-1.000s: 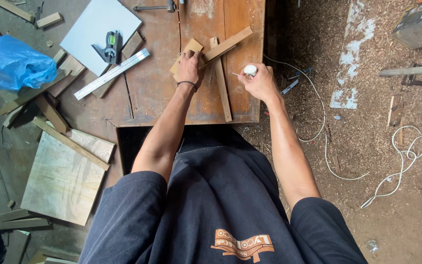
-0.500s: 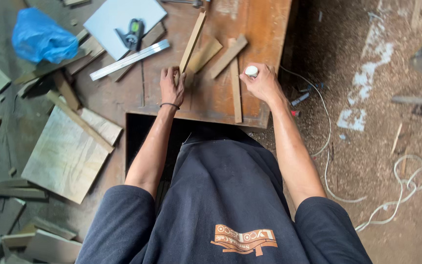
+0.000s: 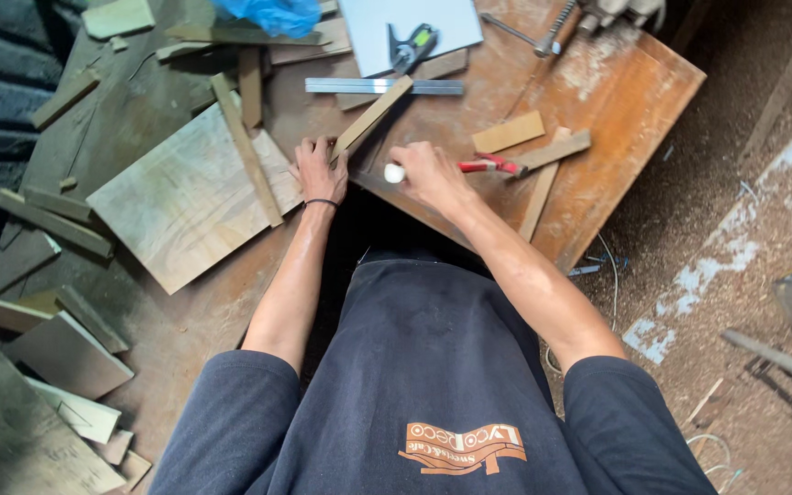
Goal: The person assembles a small wooden frame by placing nails into pre-drilled holes and hammering them in. They use a hammer to secure the nails and adjust the frame pieces on a workbench. The person also uses a clamp to hold the frame steady during assembly.
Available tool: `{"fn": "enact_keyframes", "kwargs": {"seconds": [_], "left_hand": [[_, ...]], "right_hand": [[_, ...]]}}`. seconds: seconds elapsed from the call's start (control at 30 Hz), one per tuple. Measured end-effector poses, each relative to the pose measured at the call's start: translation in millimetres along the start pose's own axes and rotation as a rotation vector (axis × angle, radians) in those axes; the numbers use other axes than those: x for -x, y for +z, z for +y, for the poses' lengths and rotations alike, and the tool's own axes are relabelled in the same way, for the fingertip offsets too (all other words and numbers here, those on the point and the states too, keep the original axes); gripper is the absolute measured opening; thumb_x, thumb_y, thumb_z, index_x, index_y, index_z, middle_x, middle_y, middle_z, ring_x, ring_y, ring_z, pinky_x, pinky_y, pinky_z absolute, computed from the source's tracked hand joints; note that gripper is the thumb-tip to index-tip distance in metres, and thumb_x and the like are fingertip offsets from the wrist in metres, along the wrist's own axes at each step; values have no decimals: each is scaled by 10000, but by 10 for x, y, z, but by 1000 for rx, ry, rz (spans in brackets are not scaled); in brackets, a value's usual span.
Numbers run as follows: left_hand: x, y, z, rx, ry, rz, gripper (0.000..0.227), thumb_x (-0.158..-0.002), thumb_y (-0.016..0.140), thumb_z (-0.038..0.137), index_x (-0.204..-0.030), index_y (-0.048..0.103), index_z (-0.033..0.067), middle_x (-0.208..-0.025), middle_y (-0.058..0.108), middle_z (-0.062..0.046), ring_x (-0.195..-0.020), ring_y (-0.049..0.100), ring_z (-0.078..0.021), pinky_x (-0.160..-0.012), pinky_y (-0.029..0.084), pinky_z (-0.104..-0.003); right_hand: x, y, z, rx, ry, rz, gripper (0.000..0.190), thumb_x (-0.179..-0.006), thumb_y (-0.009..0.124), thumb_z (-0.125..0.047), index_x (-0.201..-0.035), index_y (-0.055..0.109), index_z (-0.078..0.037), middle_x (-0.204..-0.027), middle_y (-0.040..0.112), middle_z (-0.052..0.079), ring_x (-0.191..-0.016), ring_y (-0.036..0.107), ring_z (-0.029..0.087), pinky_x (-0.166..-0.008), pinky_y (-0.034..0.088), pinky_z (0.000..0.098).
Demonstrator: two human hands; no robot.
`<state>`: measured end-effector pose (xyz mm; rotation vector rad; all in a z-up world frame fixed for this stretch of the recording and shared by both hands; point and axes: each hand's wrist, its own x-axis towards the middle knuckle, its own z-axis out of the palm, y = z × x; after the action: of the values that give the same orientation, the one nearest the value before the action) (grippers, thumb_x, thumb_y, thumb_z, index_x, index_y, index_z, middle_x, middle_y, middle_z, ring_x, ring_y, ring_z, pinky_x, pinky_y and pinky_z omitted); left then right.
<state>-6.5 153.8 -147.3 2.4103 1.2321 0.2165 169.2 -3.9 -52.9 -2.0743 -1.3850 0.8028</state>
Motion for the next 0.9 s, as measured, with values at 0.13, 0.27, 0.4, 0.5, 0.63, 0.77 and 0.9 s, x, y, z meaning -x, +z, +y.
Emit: {"fn": "enact_keyframes", "kwargs": {"seconds": [0.13, 0.27, 0.4, 0.5, 0.63, 0.77, 0.9], "left_hand": [[-93, -233, -265, 53, 43, 192, 340, -882, 781, 269, -1174, 677, 130, -1149, 579, -115, -1128, 544, -339, -949, 390, -570], [-176, -466, -518, 134, 1, 241, 152, -923, 770, 220, -1042, 714, 145, -1122, 630, -97, -1132, 582, -327, -962, 427, -536], [-348, -671, -800, 181, -93, 249, 115, -889, 765, 165, -983, 730, 110, -966, 650, -102, -978, 605, -318, -871, 496, -445], [-428, -746, -975, 275, -154, 231, 102, -880, 759, 143, -966, 732, 95, -919, 644, -113, -905, 626, -297, -816, 517, -415], [-442, -745, -1089, 345, -134, 244, 89, -879, 751, 136, -953, 726, 92, -932, 646, -119, -899, 636, -294, -811, 527, -412], [-264, -723, -1111, 322, -99, 302, 104, -848, 757, 129, -936, 719, 89, -935, 651, -108, -951, 632, -316, -851, 514, -417], [-91, -666, -987, 254, -27, 227, 94, -859, 763, 140, -931, 725, 93, -942, 628, -112, -971, 603, -324, -857, 463, -445]], "right_hand": [[-335, 459, -134, 123, -116, -39, 271, -729, 728, -33, -983, 637, -48, -942, 659, 192, -887, 650, 449, -738, 526, 547], [-504, 794, -103, 210, -198, -3, 219, -760, 739, -68, -952, 635, -57, -942, 620, 166, -902, 611, 407, -773, 496, 525], [-728, 980, -52, 309, -251, -11, 177, -785, 706, -28, -936, 618, -56, -964, 595, 138, -983, 605, 360, -859, 473, 479], [-857, 1068, -60, 230, -207, -21, 286, -704, 687, -10, -979, 616, -38, -948, 614, 152, -920, 609, 385, -806, 449, 489], [-1052, 1105, -97, 138, -185, 33, 231, -800, 695, -12, -999, 635, -111, -944, 653, 120, -923, 647, 363, -789, 450, 504], [-1282, 1095, -100, 130, -144, 97, 285, -772, 725, 2, -1025, 633, -91, -1001, 663, 133, -935, 630, 393, -796, 466, 494], [-1461, 925, 6, 161, -146, 241, 285, -804, 786, -5, -1043, 662, -98, -993, 669, 115, -937, 650, 368, -798, 459, 491]]}}
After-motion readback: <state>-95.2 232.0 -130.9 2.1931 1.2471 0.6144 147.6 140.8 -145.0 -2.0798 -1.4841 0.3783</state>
